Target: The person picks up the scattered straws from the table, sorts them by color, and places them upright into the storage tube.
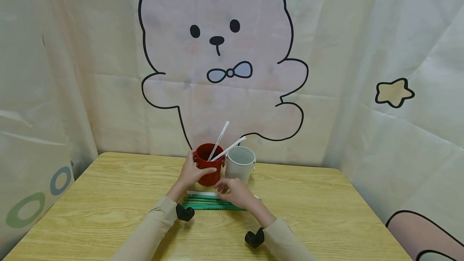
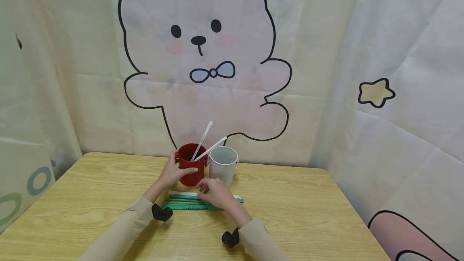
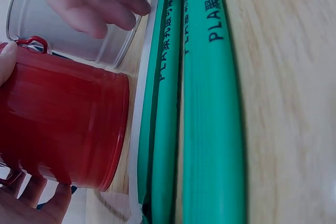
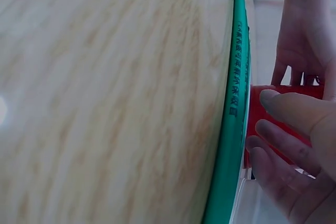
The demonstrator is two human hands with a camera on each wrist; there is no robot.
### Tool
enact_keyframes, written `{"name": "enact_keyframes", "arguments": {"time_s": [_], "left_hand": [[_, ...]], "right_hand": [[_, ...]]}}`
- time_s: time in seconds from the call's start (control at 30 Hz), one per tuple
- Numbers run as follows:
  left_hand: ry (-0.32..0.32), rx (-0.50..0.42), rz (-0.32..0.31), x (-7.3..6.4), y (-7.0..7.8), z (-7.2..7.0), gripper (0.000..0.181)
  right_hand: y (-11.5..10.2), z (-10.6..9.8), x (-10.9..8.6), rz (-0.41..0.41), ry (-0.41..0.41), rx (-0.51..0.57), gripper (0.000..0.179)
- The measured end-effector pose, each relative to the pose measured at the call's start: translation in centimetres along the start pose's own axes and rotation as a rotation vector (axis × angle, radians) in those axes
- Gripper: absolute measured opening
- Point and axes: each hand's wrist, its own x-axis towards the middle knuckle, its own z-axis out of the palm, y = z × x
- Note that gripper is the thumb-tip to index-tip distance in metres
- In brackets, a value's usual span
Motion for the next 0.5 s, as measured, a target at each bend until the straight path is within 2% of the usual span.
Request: {"name": "enact_keyframes", "arguments": {"time_s": [0.1,0.23,0.37,0.5], "left_hand": [[0.009,0.02,-0.002,0.5,-1.0,0.1,0.087],[0.016,0.013,-0.006,0.6,-1.4,0.3,0.088],[0.011,0.007,-0.013,0.5,-1.0,0.2,0.087],[-0.004,-0.014,-0.014,-0.1,0.3,0.1,0.086]], "right_hand": [[0.3,0.1,0.0,0.009,-0.026,-0.004,0.023],[0.7,0.2,-0.1,0.006,-0.046,-0.015,0.025],[0.8,0.3,-0.1,-0.006,-0.053,-0.041,0.026],[0.9,0.4,0.0,-0.017,-0.047,-0.09,0.024]]}}
